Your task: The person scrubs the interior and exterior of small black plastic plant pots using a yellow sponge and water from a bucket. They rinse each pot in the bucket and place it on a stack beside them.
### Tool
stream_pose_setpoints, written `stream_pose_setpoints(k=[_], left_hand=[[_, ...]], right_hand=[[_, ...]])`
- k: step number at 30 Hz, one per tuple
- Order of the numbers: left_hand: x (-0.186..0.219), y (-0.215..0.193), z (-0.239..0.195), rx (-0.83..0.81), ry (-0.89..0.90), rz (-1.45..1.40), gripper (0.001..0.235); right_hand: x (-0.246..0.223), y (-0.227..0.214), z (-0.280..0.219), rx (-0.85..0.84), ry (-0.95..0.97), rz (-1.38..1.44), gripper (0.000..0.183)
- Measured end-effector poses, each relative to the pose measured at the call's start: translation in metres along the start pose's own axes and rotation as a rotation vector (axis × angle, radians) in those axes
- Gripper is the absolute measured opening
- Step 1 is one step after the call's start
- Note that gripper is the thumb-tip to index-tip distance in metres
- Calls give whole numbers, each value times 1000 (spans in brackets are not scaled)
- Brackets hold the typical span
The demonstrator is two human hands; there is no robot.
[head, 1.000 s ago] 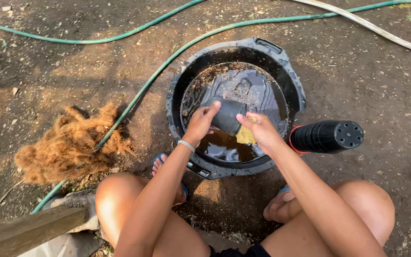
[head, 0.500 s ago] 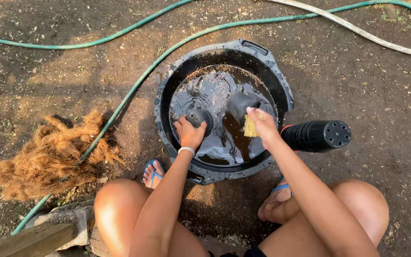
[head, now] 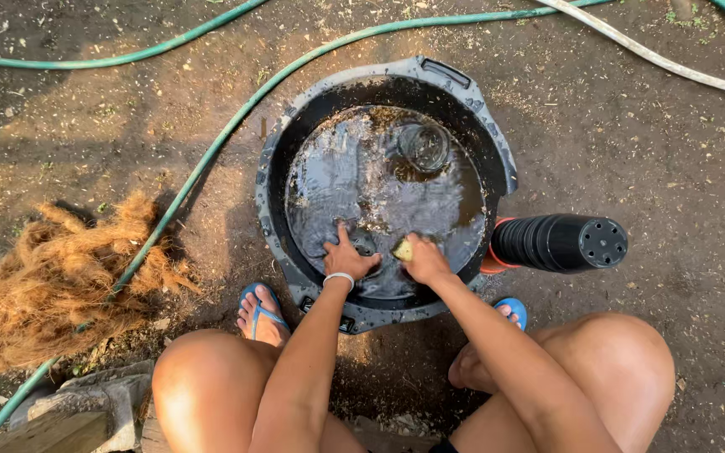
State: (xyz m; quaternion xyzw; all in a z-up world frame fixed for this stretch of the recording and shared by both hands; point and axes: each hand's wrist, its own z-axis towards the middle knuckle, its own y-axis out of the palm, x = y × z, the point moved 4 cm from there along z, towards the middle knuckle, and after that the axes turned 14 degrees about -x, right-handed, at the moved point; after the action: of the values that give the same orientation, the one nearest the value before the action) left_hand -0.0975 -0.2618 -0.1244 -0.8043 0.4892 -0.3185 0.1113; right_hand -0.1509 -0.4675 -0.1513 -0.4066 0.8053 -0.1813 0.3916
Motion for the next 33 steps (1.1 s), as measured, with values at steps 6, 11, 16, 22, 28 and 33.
stream_pose_setpoints(k=[6, 11, 16, 22, 28, 33], left_hand=[[-23, 43, 62, -233, 29, 57, 82], [-39, 56, 91, 28, 163, -197, 73], [-36, 56, 99, 56, 102, -117, 44], [-28, 45, 101, 135, 148, -373, 43], [27, 58, 84, -147, 373, -1083, 24], [76, 37, 50, -174, 518, -1342, 24]], right_hand=[[35, 47, 42, -171, 57, -115, 37], [23, 48, 36, -147, 48, 48, 31], [7, 25, 28, -59, 108, 275, 68], [9, -6, 40, 116, 47, 389, 56], [-45, -54, -15, 399, -233, 184, 46], [-96, -85, -74, 618, -385, -60, 36]])
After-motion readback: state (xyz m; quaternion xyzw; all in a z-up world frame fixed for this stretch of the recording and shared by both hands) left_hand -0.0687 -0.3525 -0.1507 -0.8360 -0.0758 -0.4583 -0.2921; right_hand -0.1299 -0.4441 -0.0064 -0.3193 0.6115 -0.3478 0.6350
